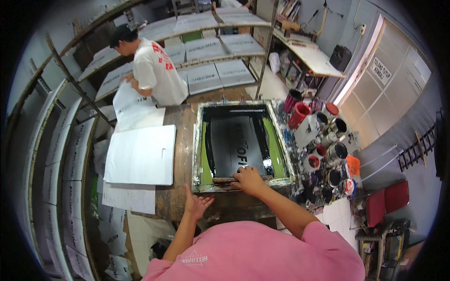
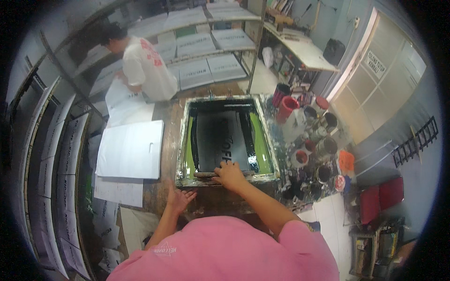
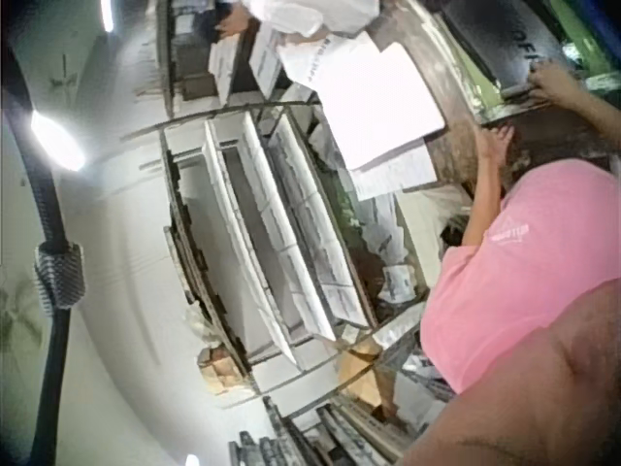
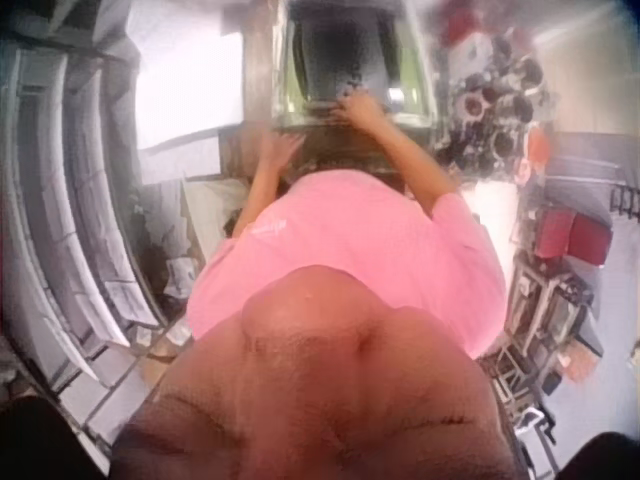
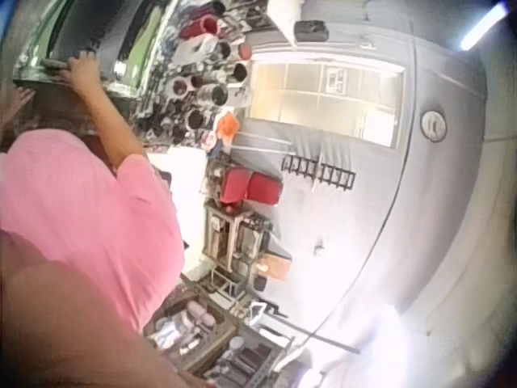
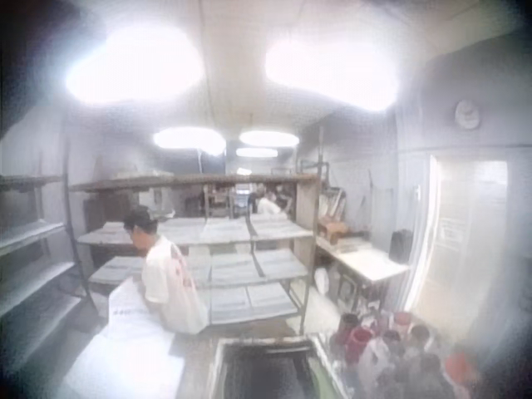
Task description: The person performs screen printing by applying ink through a mesh screen onto white bags using a squeegee, then lifts the screen and sets the bags aside on shelves.
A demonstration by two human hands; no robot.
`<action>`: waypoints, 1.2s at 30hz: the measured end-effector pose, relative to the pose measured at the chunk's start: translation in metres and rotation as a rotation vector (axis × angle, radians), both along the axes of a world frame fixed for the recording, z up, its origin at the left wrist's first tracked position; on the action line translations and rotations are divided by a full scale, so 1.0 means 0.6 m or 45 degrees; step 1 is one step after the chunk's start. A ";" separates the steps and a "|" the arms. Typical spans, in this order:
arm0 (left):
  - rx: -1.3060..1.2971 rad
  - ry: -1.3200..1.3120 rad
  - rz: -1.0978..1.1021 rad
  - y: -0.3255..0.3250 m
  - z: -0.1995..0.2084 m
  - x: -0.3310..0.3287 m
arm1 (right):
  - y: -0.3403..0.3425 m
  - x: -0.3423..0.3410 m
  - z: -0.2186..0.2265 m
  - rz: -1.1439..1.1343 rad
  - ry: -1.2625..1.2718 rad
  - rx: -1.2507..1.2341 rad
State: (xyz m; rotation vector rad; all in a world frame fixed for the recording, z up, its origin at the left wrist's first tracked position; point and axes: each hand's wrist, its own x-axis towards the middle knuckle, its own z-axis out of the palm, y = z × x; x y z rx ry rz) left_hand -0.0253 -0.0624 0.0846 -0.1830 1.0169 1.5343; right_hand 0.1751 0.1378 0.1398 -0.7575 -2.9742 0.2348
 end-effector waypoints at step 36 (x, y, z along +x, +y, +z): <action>-0.297 -0.145 -0.147 0.019 -0.151 -0.015 | 0.348 -0.222 -0.142 -0.017 0.064 -0.251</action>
